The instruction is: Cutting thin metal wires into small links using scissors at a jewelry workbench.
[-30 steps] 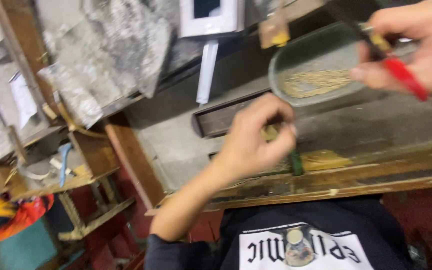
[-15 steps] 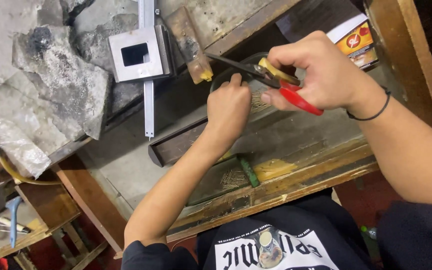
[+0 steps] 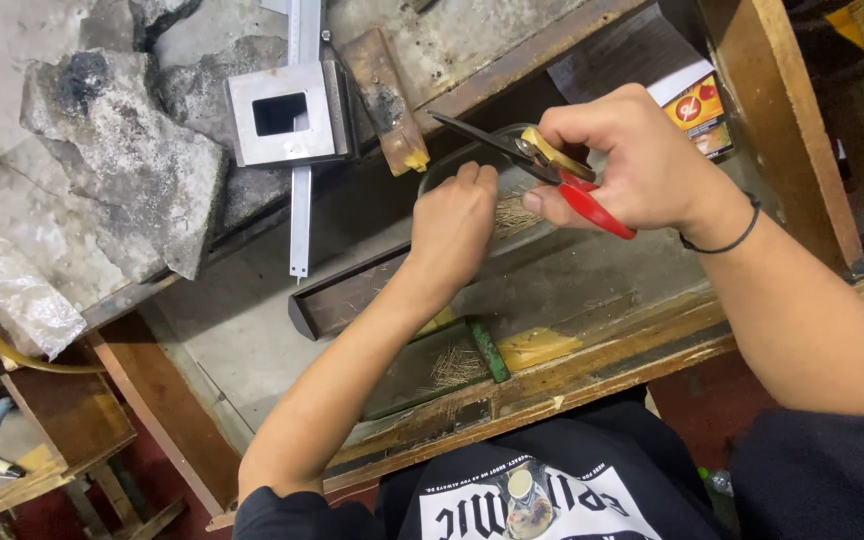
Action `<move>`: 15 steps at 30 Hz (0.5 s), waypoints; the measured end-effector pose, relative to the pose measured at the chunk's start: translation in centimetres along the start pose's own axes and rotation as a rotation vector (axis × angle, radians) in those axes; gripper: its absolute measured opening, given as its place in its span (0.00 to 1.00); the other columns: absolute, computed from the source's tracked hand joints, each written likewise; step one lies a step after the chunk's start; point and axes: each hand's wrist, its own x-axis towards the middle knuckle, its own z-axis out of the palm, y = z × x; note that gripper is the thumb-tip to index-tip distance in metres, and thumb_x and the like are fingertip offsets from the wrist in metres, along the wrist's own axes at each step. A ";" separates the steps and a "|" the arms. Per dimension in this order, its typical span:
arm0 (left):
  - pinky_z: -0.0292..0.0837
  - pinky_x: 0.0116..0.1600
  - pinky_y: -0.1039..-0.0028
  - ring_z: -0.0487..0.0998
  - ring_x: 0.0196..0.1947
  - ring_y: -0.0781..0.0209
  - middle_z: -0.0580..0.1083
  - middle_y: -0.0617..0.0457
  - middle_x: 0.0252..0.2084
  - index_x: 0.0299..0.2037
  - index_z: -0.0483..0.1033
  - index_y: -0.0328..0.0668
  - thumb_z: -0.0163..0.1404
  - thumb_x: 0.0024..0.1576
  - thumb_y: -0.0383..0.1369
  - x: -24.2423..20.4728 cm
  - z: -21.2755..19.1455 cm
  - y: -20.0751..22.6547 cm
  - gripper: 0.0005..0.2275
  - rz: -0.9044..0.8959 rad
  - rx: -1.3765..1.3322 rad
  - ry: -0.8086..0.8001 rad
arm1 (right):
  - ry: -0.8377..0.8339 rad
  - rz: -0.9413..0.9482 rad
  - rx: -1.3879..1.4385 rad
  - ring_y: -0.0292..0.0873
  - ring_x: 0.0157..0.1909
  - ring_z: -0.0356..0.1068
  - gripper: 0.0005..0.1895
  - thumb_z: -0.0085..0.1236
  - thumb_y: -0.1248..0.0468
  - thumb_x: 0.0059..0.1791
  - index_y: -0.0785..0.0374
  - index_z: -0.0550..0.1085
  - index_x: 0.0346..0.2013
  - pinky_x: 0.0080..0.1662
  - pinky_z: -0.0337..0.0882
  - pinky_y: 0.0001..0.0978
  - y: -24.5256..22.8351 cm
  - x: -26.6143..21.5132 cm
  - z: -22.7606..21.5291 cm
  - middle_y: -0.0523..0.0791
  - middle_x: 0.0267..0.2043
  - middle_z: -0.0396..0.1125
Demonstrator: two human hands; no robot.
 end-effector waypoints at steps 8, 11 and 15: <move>0.65 0.28 0.46 0.75 0.32 0.31 0.77 0.45 0.36 0.44 0.68 0.41 0.47 0.61 0.32 -0.7 -5.0 -0.3 0.06 -0.191 -0.476 -0.110 | 0.009 -0.008 0.010 0.36 0.24 0.46 0.22 0.65 0.60 0.47 0.60 0.60 0.20 0.28 0.49 0.28 -0.1 -0.1 0.0 0.40 0.19 0.50; 0.69 0.34 0.42 0.77 0.34 0.26 0.80 0.36 0.38 0.59 0.67 0.45 0.47 0.61 0.31 -0.7 -4.8 -0.7 0.16 -0.202 -0.481 -0.123 | -0.003 0.015 -0.021 0.36 0.24 0.47 0.20 0.65 0.59 0.47 0.60 0.62 0.21 0.28 0.51 0.28 0.1 -0.1 0.1 0.39 0.20 0.53; 0.72 0.38 0.46 0.78 0.38 0.30 0.81 0.41 0.39 0.63 0.68 0.41 0.48 0.59 0.28 -0.4 -4.8 -0.9 0.20 -0.204 -0.533 -0.182 | 0.002 0.031 -0.036 0.35 0.23 0.50 0.19 0.66 0.60 0.46 0.60 0.64 0.21 0.28 0.54 0.28 0.3 -0.2 0.0 0.39 0.20 0.56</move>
